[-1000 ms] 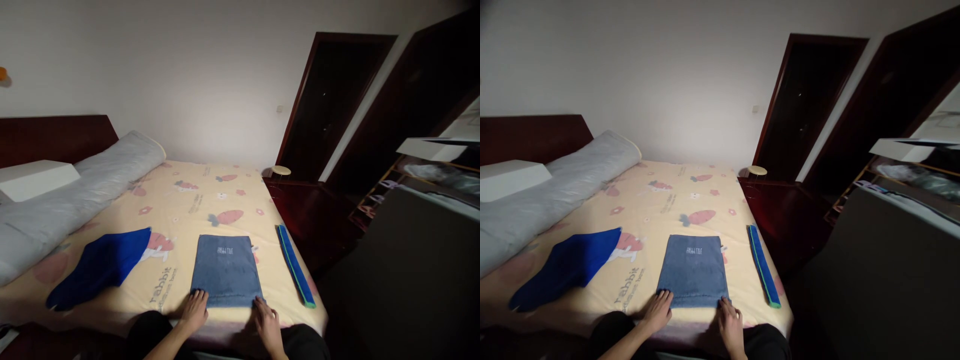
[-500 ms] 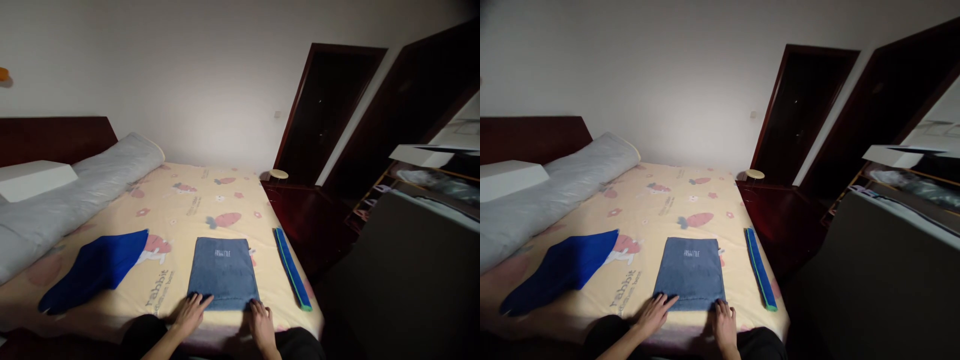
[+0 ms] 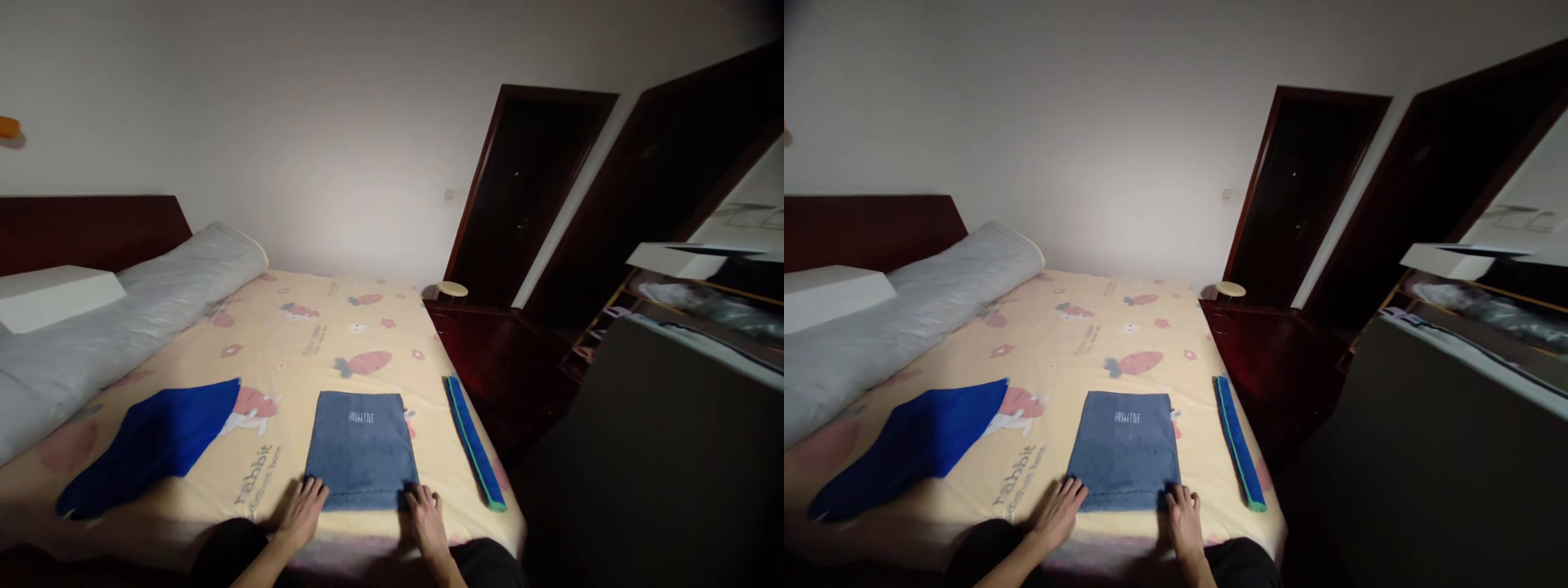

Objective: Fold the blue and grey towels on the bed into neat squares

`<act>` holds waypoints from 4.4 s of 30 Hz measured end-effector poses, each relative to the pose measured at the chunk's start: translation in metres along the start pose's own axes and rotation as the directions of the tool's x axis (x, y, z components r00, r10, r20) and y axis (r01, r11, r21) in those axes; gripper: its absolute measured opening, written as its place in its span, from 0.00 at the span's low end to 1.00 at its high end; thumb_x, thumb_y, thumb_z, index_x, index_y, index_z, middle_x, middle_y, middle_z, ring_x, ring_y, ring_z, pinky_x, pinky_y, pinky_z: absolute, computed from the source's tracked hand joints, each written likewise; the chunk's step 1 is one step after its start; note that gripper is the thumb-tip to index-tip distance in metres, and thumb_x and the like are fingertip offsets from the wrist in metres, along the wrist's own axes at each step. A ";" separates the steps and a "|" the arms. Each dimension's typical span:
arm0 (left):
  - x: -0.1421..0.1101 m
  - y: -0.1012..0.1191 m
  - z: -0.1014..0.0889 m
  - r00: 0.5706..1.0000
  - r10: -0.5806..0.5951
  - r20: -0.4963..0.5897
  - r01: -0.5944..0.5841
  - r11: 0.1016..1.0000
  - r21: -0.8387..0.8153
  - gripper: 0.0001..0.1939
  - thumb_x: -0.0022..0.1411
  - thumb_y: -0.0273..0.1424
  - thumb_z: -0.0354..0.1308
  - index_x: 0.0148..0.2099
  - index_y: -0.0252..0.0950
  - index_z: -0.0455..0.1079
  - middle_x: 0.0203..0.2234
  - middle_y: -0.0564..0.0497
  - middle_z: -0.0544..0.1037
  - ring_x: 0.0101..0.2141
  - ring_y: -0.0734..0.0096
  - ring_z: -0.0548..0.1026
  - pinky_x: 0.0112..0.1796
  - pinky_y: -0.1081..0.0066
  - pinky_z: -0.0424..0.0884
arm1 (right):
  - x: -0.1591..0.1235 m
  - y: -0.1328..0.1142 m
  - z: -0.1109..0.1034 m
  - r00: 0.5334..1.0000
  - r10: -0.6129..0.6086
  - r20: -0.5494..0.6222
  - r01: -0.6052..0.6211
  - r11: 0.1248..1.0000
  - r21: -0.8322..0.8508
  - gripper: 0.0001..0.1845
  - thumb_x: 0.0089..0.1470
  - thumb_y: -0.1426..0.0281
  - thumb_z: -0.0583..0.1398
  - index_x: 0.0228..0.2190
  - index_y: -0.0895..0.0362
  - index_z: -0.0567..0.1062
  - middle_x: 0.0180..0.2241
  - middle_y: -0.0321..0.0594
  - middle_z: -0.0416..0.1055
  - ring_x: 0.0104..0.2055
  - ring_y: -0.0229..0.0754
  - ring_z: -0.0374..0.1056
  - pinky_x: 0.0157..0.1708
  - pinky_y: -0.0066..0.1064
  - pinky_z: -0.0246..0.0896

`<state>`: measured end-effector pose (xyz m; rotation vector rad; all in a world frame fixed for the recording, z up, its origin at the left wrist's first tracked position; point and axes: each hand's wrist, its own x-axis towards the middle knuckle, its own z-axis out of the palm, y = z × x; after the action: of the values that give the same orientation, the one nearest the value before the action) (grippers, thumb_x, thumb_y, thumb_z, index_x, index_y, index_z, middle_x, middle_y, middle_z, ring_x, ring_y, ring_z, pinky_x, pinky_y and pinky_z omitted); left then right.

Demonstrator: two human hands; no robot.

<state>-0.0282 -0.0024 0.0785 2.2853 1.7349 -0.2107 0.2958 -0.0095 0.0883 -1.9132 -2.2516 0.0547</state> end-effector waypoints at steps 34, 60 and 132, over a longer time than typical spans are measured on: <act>-0.002 0.005 -0.062 0.956 -0.294 0.002 0.294 0.954 -0.051 0.29 0.53 0.21 0.50 0.58 0.39 0.67 0.59 0.43 0.69 0.61 0.58 0.62 0.60 0.54 0.53 | 0.004 -0.020 -0.008 0.998 0.035 -0.053 -0.039 0.997 -0.074 0.26 0.49 0.84 0.48 0.43 0.55 0.75 0.44 0.47 0.72 0.47 0.52 0.65 0.50 0.42 0.54; -0.003 0.011 -0.031 0.981 0.089 -0.172 -0.098 0.994 -0.049 0.22 0.66 0.21 0.40 0.52 0.43 0.69 0.50 0.49 0.73 0.50 0.65 0.70 0.52 0.63 0.63 | 0.010 -0.057 0.022 0.985 -0.153 -0.074 0.170 0.924 0.341 0.20 0.56 0.73 0.51 0.48 0.50 0.73 0.49 0.41 0.71 0.52 0.48 0.64 0.53 0.42 0.55; 0.007 -0.011 0.030 0.843 -0.170 -0.511 0.204 0.979 0.011 0.21 0.68 0.32 0.44 0.60 0.44 0.66 0.58 0.47 0.71 0.58 0.55 0.66 0.56 0.48 0.61 | 0.027 0.003 0.058 0.980 -0.063 -0.191 0.114 0.956 0.270 0.21 0.62 0.62 0.50 0.52 0.51 0.73 0.57 0.44 0.68 0.61 0.52 0.62 0.58 0.48 0.57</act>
<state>-0.0353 -0.0021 0.0469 2.3591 2.2352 0.3440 0.2849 0.0231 0.0344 -1.6024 -2.0808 0.1713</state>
